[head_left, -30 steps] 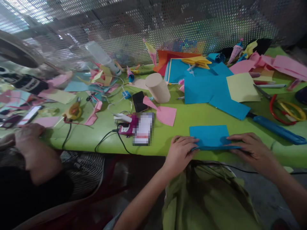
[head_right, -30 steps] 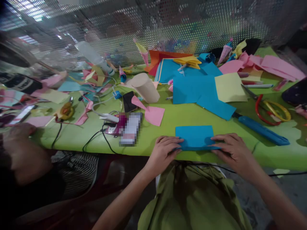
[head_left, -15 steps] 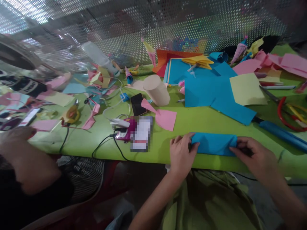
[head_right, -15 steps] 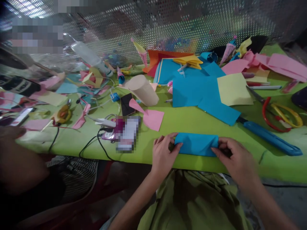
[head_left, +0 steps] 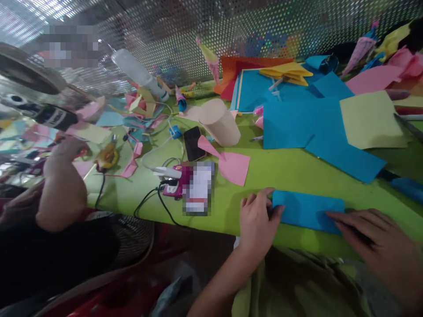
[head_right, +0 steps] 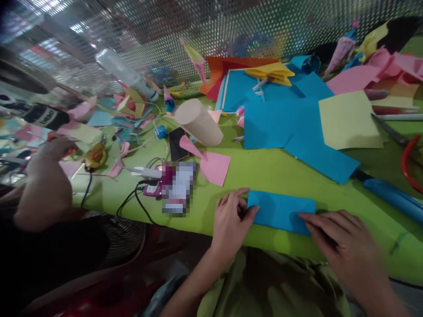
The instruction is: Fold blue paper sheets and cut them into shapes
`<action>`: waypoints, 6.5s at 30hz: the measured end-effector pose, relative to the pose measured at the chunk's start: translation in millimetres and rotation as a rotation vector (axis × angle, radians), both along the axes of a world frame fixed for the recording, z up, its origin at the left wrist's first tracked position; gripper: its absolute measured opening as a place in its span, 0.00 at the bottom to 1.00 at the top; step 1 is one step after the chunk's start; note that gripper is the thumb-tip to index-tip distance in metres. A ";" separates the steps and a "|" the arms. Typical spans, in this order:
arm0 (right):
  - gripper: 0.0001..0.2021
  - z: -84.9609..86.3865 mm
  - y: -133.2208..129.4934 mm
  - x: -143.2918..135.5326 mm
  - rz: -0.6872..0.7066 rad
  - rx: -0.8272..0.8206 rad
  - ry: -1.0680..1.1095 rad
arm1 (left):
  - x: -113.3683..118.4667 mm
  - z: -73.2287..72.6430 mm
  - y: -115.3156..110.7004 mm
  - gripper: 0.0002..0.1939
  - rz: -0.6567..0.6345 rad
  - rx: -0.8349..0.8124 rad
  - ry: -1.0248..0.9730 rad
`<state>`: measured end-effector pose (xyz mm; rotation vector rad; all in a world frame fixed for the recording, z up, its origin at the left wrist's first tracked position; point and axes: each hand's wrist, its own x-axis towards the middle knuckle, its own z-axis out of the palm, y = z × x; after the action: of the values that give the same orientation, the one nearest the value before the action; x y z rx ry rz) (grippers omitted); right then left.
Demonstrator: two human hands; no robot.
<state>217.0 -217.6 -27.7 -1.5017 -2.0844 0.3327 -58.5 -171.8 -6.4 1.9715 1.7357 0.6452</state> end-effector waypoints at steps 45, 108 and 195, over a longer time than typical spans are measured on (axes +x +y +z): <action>0.11 12.2 6.1 -12.1 -0.046 -0.015 0.018 | -7.2 -0.3 4.4 0.07 -0.153 0.082 0.188; 0.37 -14.4 -52.2 -38.0 0.086 0.009 -0.385 | -66.7 3.1 -12.1 0.35 -0.746 0.202 0.532; 0.11 76.3 1.6 -9.9 -0.034 0.576 0.090 | 4.8 70.3 55.6 0.46 -0.720 0.015 -0.431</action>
<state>207.0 -216.0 48.6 -1.1453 -1.8630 -0.1999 -53.7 -116.2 63.9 2.0737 0.6972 0.7321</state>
